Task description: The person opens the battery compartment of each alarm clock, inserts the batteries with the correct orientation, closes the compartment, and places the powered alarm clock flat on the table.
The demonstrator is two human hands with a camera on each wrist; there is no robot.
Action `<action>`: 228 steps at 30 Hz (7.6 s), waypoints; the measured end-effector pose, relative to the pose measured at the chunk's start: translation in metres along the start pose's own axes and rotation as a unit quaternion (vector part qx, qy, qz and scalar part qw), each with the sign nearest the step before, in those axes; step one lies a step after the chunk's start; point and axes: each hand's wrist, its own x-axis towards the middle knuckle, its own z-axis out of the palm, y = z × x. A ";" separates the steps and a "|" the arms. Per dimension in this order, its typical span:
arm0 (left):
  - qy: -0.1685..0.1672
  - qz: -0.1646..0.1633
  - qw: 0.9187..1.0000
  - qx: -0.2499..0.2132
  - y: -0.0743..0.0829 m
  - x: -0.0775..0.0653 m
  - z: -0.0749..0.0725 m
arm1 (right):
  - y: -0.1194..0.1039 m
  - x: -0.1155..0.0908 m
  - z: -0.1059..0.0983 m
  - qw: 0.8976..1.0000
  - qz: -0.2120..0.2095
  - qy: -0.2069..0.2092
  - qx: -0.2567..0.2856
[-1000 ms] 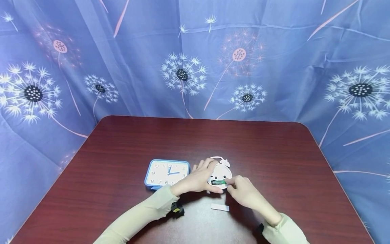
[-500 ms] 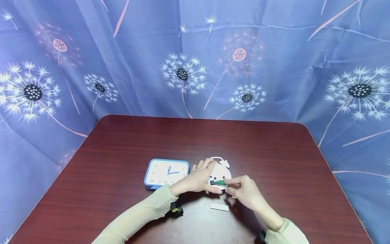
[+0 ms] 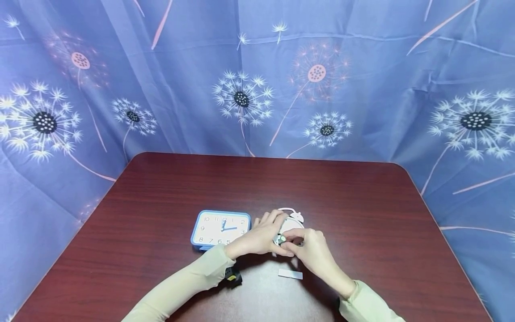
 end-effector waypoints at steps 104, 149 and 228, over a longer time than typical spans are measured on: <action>0.012 0.004 1.000 -0.009 0.003 -0.002 0.003 | 0.026 0.030 -0.028 0.954 0.201 -0.220 0.015; -0.007 0.001 1.000 0.018 0.002 0.001 0.003 | -0.028 -0.035 0.008 0.923 -0.142 -0.225 -0.277; -0.006 -0.007 1.000 0.011 0.001 -0.002 0.003 | 0.014 0.004 0.000 0.950 -0.248 0.072 -0.173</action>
